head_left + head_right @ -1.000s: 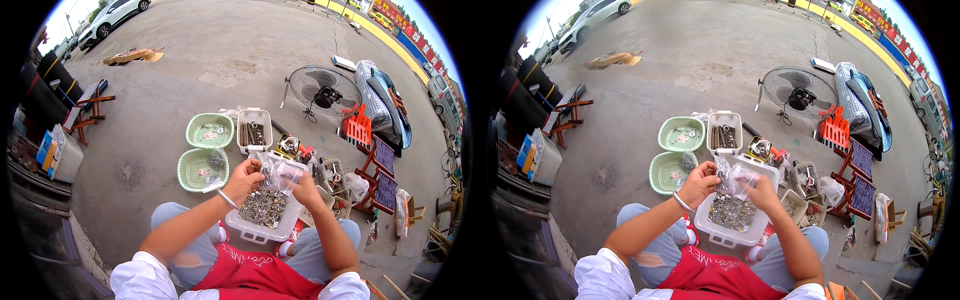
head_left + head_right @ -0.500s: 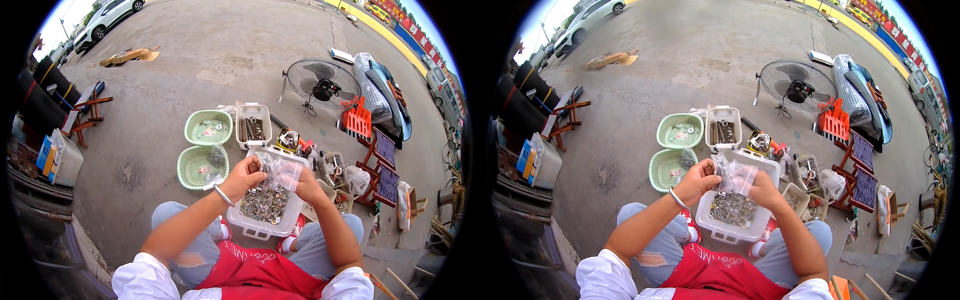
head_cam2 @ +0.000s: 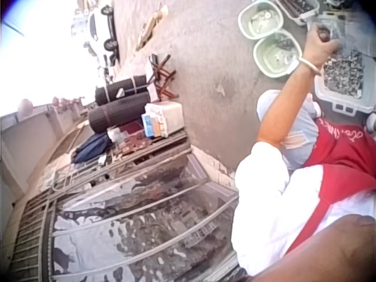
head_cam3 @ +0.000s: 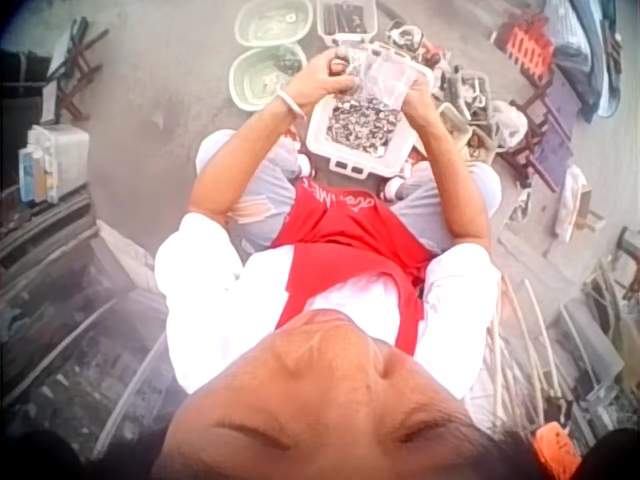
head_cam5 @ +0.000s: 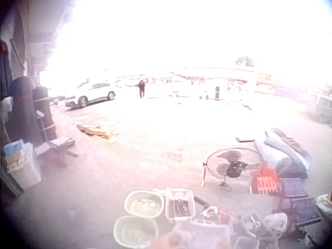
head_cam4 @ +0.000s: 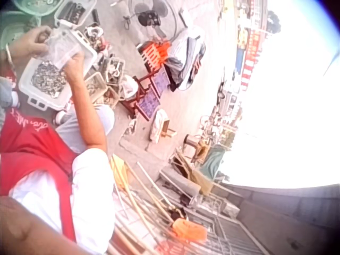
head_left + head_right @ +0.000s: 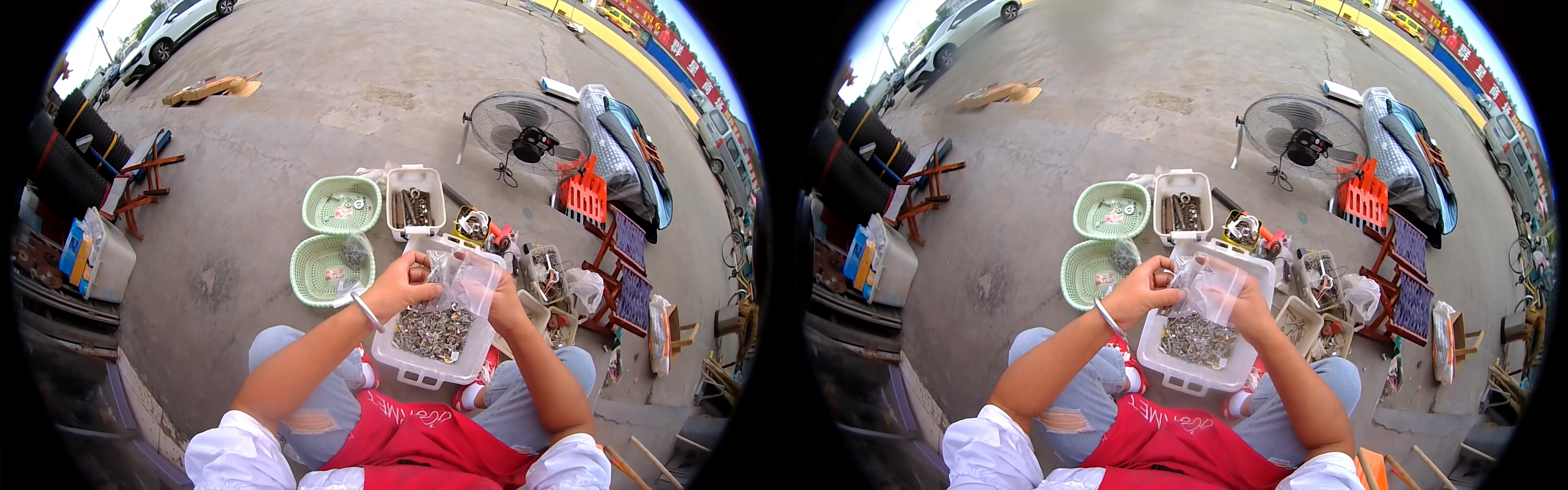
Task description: The person sits on the ground and sorts small metal hardware items from a white plastic bin into a clear plastic bag. They pick up individual pieces, inspect them, and place them into the bag, occasionally transferring items between the bin and two green baskets nearby.
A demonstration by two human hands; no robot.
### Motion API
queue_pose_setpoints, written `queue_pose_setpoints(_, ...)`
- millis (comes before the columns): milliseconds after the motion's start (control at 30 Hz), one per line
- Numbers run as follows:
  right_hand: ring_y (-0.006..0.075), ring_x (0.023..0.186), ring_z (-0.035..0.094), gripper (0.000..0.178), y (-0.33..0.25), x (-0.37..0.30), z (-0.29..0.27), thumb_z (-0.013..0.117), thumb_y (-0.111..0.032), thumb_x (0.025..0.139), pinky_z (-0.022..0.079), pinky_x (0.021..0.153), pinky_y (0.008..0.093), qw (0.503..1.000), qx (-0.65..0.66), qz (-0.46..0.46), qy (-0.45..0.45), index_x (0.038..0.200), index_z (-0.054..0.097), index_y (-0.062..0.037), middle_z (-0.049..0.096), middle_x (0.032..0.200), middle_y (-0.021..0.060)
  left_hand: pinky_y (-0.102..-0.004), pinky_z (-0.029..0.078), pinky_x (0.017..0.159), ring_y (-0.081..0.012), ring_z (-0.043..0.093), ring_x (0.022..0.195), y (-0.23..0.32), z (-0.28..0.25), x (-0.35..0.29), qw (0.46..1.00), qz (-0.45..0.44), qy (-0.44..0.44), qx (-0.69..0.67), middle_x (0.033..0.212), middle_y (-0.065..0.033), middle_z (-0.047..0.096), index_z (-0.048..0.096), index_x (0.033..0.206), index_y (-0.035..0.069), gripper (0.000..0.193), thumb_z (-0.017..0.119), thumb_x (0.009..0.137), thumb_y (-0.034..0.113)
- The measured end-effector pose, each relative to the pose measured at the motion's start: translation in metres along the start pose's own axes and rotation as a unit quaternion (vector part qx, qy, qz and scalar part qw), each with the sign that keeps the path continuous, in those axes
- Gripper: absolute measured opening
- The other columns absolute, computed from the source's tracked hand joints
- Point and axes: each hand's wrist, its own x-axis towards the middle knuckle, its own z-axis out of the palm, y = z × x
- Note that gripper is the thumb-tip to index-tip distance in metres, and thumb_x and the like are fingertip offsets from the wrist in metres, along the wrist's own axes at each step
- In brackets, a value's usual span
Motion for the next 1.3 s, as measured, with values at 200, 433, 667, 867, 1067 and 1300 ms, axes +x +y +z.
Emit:
queue_pose_setpoints(200, 0.0099, 0.084, 0.059, 0.021, -0.013, 0.004, -0.031, 0.065, -0.003, 0.081, 0.048, 0.075, 0.0267, 0.972, -0.223, -0.040, -0.068, 0.102, 0.065, -0.0009, 0.068, 0.094, 0.0040, -0.0315, 0.050, 0.087, -0.0162, 0.060, 0.099, 0.010, 0.006, -0.002, 0.987, -0.007, -0.015, -0.163, 0.110, -0.0081, 0.059, 0.038, 0.131, -0.002, 0.057, 0.065, 0.081, -0.001)
queue_pose_setpoints(433, 0.0084, 0.078, 0.059, 0.024, 0.002, 0.000, -0.011, 0.065, -0.009, 0.084, 0.049, 0.069, 0.0258, 0.968, -0.244, -0.036, -0.034, 0.106, 0.065, 0.0003, 0.067, 0.088, 0.0047, -0.0287, 0.050, 0.087, -0.0141, 0.058, 0.100, 0.002, 0.003, 0.000, 0.999, 0.026, -0.017, -0.025, 0.109, -0.0064, 0.059, 0.043, 0.127, 0.001, 0.055, 0.068, 0.079, 0.000)
queue_pose_setpoints(667, 0.0076, 0.066, 0.057, 0.020, 0.009, -0.003, -0.003, 0.064, -0.011, 0.084, 0.046, 0.056, 0.0220, 0.991, -0.040, 0.129, -0.011, 0.102, 0.065, -0.0032, 0.063, 0.081, 0.0013, -0.0270, 0.049, 0.083, -0.0103, 0.057, 0.097, 0.003, 0.004, -0.001, 0.988, 0.007, 0.006, 0.153, 0.103, -0.0047, 0.060, 0.046, 0.124, 0.002, 0.053, 0.070, 0.076, 0.002)
queue_pose_setpoints(867, 0.0090, 0.067, 0.059, 0.014, 0.015, 0.004, -0.003, 0.066, -0.011, 0.082, 0.047, 0.058, 0.0229, 0.995, -0.062, 0.067, 0.026, 0.094, 0.068, -0.0041, 0.065, 0.080, 0.0017, -0.0274, 0.052, 0.078, -0.0114, 0.060, 0.092, -0.004, 0.003, 0.002, 0.988, 0.063, 0.010, 0.139, 0.101, -0.0052, 0.060, 0.048, 0.119, 0.000, 0.041, 0.065, 0.082, 0.004)
queue_pose_setpoints(1067, 0.0089, 0.072, 0.060, 0.014, -0.006, 0.006, -0.015, 0.066, -0.008, 0.082, 0.049, 0.066, 0.0258, 0.976, -0.215, -0.024, 0.012, 0.095, 0.068, -0.0029, 0.067, 0.083, 0.0028, -0.0349, 0.054, 0.085, -0.0179, 0.062, 0.096, 0.004, 0.000, 0.002, 0.986, -0.022, 0.018, -0.165, 0.109, -0.0082, 0.059, 0.047, 0.119, 0.000, 0.034, 0.057, 0.087, 0.001)
queue_pose_setpoints(1300, 0.0092, 0.082, 0.058, 0.027, -0.002, 0.004, -0.010, 0.062, -0.006, 0.085, 0.049, 0.072, 0.0268, 0.962, -0.255, -0.096, -0.023, 0.111, 0.064, -0.0022, 0.066, 0.094, 0.0035, -0.0327, 0.052, 0.087, -0.0163, 0.061, 0.098, 0.000, 0.002, 0.002, 0.997, 0.035, 0.026, -0.060, 0.109, -0.0073, 0.060, 0.046, 0.121, 0.000, 0.042, 0.064, 0.083, 0.000)
